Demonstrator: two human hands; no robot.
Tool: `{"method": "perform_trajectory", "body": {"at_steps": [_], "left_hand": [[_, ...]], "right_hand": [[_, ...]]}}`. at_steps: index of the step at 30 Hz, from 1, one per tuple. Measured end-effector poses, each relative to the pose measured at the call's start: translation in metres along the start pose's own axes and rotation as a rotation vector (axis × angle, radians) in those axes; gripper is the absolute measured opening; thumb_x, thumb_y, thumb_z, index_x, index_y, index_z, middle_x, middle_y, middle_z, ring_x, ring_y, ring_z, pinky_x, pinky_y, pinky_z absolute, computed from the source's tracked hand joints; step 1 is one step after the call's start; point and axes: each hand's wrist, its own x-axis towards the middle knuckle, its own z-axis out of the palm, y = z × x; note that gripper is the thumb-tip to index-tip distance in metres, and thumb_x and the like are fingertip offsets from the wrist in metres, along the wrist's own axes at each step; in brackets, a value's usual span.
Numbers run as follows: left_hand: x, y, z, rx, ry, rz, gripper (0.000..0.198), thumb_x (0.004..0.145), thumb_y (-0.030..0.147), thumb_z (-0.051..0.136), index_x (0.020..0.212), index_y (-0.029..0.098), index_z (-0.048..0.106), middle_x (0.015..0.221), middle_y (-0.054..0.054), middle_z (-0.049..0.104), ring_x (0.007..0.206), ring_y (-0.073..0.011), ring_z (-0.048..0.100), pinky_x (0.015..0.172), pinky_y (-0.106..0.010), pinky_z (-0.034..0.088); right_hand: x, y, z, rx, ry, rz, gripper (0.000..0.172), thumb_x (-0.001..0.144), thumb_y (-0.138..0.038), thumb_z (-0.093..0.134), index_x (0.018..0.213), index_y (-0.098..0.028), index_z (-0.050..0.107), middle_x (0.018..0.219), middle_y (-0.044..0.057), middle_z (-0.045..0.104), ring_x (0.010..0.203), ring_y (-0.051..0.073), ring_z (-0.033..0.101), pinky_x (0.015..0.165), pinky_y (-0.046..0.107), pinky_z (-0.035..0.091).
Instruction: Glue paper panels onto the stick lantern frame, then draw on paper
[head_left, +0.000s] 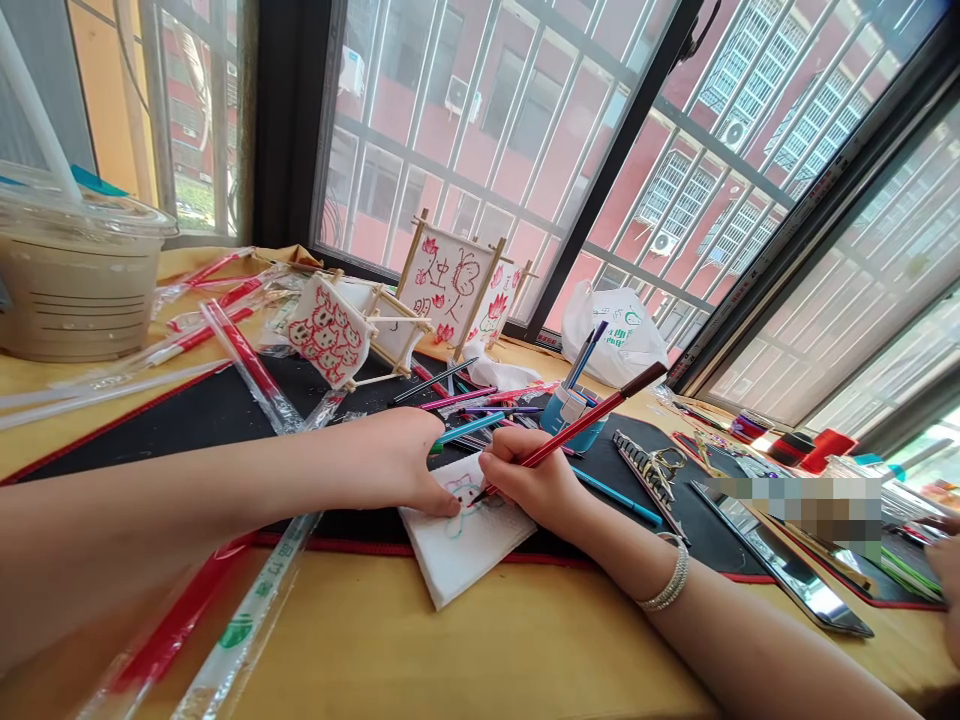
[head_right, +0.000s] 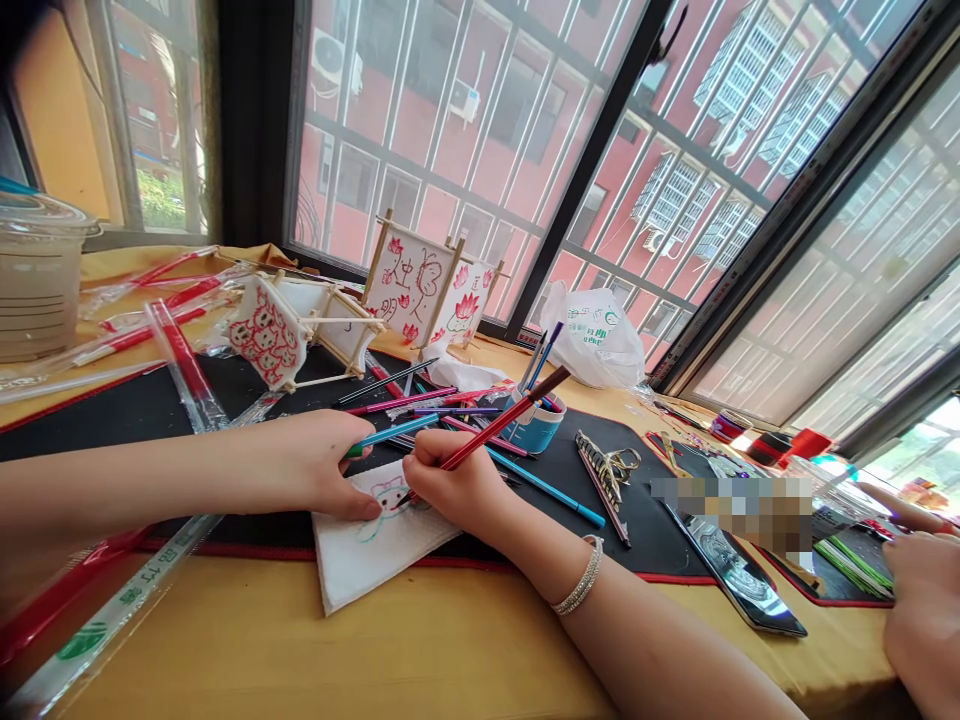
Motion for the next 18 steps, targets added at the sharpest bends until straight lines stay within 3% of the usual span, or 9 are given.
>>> {"method": "perform_trajectory", "body": {"at_steps": [7,10,13,18], "left_hand": [[0.003,-0.003,-0.003,0.052,-0.008,0.019,0.037,0.058,0.056,0.061,0.066,0.02,0.053,0.059,0.002,0.052,0.051,-0.014,0.047,0.043,-0.023,0.03],[0.005,-0.001,-0.01,0.036,0.037,-0.036,0.037,0.071,0.055,0.049,0.063,0.02,0.049,0.053,0.002,0.048,0.045,-0.0133,0.045,0.042,-0.024,0.029],[0.004,0.001,-0.018,-0.024,0.064,-0.166,0.034,0.077,0.05,0.041,0.066,0.019,0.05,0.045,0.003,0.043,0.038,-0.0126,0.041,0.039,-0.024,0.028],[0.003,-0.005,-0.019,-0.055,-0.017,-0.167,0.031,0.062,0.048,0.06,0.071,0.018,0.059,0.052,0.002,0.051,0.042,-0.0116,0.042,0.038,-0.022,0.028]], "right_hand": [[0.001,0.002,0.001,0.103,0.046,0.041,0.031,0.068,-0.021,0.052,0.046,-0.021,0.031,0.039,-0.008,0.037,0.038,0.005,0.034,0.039,0.018,0.032],[0.005,0.001,-0.006,0.227,0.202,0.045,0.033,0.072,-0.029,0.055,0.05,-0.021,0.032,0.037,-0.01,0.036,0.034,0.005,0.033,0.042,0.02,0.038],[0.01,0.0,-0.018,0.199,0.374,-0.011,0.034,0.075,-0.041,0.058,0.057,-0.021,0.038,0.041,-0.009,0.041,0.037,0.005,0.035,0.04,0.02,0.034],[0.018,0.006,-0.042,-0.061,0.461,-0.021,0.047,0.079,-0.056,0.051,0.053,-0.019,0.038,0.046,-0.007,0.033,0.043,0.006,0.03,0.042,0.021,0.025]]}}
